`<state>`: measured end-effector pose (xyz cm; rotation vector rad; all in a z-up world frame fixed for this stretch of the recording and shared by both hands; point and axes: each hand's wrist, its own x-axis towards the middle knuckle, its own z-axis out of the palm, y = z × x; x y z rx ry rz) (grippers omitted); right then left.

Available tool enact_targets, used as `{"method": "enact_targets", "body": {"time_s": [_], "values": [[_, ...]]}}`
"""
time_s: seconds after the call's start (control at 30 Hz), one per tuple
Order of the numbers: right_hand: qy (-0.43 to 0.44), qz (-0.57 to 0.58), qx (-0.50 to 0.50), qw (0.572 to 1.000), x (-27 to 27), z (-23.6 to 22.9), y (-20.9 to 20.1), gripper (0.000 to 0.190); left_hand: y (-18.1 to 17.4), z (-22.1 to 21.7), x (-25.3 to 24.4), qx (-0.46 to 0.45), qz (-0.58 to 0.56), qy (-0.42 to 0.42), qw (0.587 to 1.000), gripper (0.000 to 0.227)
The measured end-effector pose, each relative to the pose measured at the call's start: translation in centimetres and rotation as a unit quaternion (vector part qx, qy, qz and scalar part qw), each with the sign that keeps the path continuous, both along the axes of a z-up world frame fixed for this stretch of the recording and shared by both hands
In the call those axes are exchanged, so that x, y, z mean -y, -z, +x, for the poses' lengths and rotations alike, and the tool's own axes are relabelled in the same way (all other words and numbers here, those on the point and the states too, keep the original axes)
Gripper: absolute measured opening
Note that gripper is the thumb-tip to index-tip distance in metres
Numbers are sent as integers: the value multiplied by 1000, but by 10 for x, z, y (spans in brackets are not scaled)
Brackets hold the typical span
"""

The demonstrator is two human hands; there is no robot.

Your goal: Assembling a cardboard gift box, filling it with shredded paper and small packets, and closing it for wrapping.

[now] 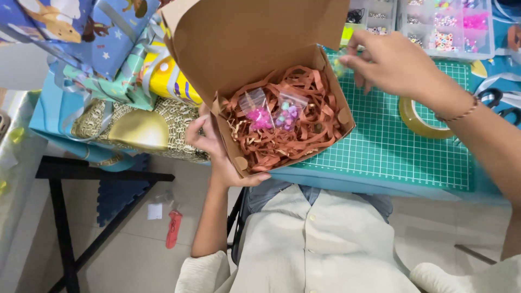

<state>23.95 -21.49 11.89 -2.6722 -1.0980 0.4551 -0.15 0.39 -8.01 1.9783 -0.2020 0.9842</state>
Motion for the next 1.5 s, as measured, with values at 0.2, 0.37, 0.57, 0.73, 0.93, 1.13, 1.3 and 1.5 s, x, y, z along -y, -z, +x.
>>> {"method": "enact_targets", "body": {"time_s": [0.2, 0.37, 0.57, 0.73, 0.93, 1.13, 1.3, 1.5], "values": [[-91, 58, 196, 975, 56, -5, -30, 45, -68, 14, 20, 93, -21, -10, 995, 111], [-45, -51, 194, 979, 53, -10, -26, 35, -68, 15, 25, 127, -38, -8, 991, 108], [-6, -311, 189, 932, 16, -30, -10, 58, -38, 12, 17, 102, -62, -29, 992, 110], [-37, -260, 130, 956, 20, -24, 14, 33, -45, 26, 23, 237, -127, 10, 963, 80], [-31, -105, 96, 989, 50, -2, 0, 27, -69, 19, 25, 129, -57, -6, 990, 103], [-52, 88, 98, 990, 78, -8, -34, 15, -83, 17, 20, 109, -12, 54, 993, 107], [-93, 110, -17, 989, 35, -59, -58, 15, -86, 12, 20, 38, 25, 83, 995, 109], [-87, -207, 54, 973, -10, -81, -20, 17, -85, 12, 20, -2, 46, 86, 995, 108]]}}
